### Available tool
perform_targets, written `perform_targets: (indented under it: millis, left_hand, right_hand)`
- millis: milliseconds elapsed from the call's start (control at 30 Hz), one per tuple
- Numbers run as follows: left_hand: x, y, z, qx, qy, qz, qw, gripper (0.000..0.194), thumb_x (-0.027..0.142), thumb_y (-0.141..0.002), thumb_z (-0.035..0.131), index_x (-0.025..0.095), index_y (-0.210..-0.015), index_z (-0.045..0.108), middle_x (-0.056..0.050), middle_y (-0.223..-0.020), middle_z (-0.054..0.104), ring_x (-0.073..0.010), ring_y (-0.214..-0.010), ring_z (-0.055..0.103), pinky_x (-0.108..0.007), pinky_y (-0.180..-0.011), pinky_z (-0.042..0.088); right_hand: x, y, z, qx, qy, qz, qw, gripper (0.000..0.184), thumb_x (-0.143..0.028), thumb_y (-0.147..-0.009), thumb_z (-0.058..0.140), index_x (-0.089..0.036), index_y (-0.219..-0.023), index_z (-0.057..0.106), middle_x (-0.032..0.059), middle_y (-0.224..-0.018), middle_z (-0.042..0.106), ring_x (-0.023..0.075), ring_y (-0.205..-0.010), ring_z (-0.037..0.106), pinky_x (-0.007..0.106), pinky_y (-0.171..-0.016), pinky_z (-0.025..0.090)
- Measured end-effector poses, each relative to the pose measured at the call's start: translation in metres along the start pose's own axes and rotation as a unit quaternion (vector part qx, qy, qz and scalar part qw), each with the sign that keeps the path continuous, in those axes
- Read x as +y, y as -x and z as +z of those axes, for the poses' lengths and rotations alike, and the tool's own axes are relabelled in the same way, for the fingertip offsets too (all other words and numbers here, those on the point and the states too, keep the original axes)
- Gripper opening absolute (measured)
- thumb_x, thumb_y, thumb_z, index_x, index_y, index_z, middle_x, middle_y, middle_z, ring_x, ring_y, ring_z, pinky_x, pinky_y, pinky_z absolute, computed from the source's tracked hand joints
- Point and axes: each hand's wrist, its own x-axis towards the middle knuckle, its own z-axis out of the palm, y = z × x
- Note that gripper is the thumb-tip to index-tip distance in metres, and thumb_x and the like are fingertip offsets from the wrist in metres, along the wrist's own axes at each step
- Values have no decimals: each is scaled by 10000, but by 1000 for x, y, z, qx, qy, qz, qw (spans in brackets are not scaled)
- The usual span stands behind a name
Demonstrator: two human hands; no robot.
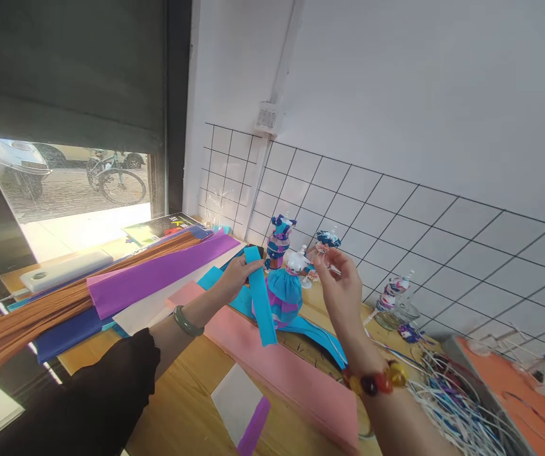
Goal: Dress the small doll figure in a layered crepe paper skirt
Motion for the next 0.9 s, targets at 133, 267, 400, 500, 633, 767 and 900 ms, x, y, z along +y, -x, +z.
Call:
perform_targets:
  millis: [133, 267, 400, 500, 633, 767, 900]
  left_hand:
    - [9, -10, 8, 6, -50, 41, 998, 338, 460, -745, 635, 133, -672, 594, 15, -536, 496, -82, -486, 454, -221, -476, 349]
    - [16, -26, 18, -16, -56, 39, 998, 354, 475, -728, 652, 121, -726, 633, 0, -544, 544, -94, -481, 490, -220, -461, 368]
    - [19, -47, 26, -34, -66, 35, 997, 369, 476, -707, 680, 112, -763, 676, 3, -508, 538, -79, -445, 445, -212, -429, 324]
    - [17, -64, 30, -18, -64, 69, 995, 364, 448, -656, 733, 101, -761, 700, -49, -629, 631, -119, -555, 534, -234, -500, 400]
    - [14, -79, 36, -54, -56, 57, 995, 387, 462, -675, 718, 92, -787, 700, -96, -765, 684, -151, -659, 595, -258, -600, 462]
    - [10, -87, 39, -84, -17, 23, 996, 362, 445, -681, 721, 94, -758, 674, -91, -749, 681, -144, -662, 606, -276, -651, 486]
    - [5, -94, 39, -65, -11, 5, 998, 343, 413, -659, 748, 96, -762, 667, -70, -712, 661, -122, -609, 588, -251, -589, 466]
  right_hand:
    - [0, 41, 3, -114, -57, 71, 989, 410, -479, -678, 717, -213, -978, 631, 86, -929, 682, 226, -841, 625, 349, -688, 511]
    - [-1, 64, 13, -213, -80, 177, 958, 400, -519, -629, 734, -196, -861, 691, 61, -755, 699, 218, -674, 623, 340, -578, 503]
    - [-1, 61, 16, -215, -99, 196, 951, 354, -542, -639, 712, -194, -703, 698, 8, -587, 644, 141, -484, 515, 281, -463, 419]
    - [2, 52, 14, -181, -103, 176, 962, 344, -532, -645, 712, -200, -736, 710, 1, -585, 638, 130, -473, 487, 263, -446, 380]
    - [10, 45, 15, -168, -117, 143, 968, 345, -540, -685, 677, -203, -754, 707, 27, -671, 676, 162, -560, 545, 283, -515, 425]
    - [22, 42, 18, -150, -117, 112, 975, 336, -528, -711, 662, -196, -751, 697, 20, -677, 660, 160, -597, 546, 278, -545, 429]
    - [32, 41, 21, -140, -110, 105, 978, 325, -509, -720, 658, -187, -759, 686, 23, -691, 642, 161, -621, 535, 279, -563, 429]
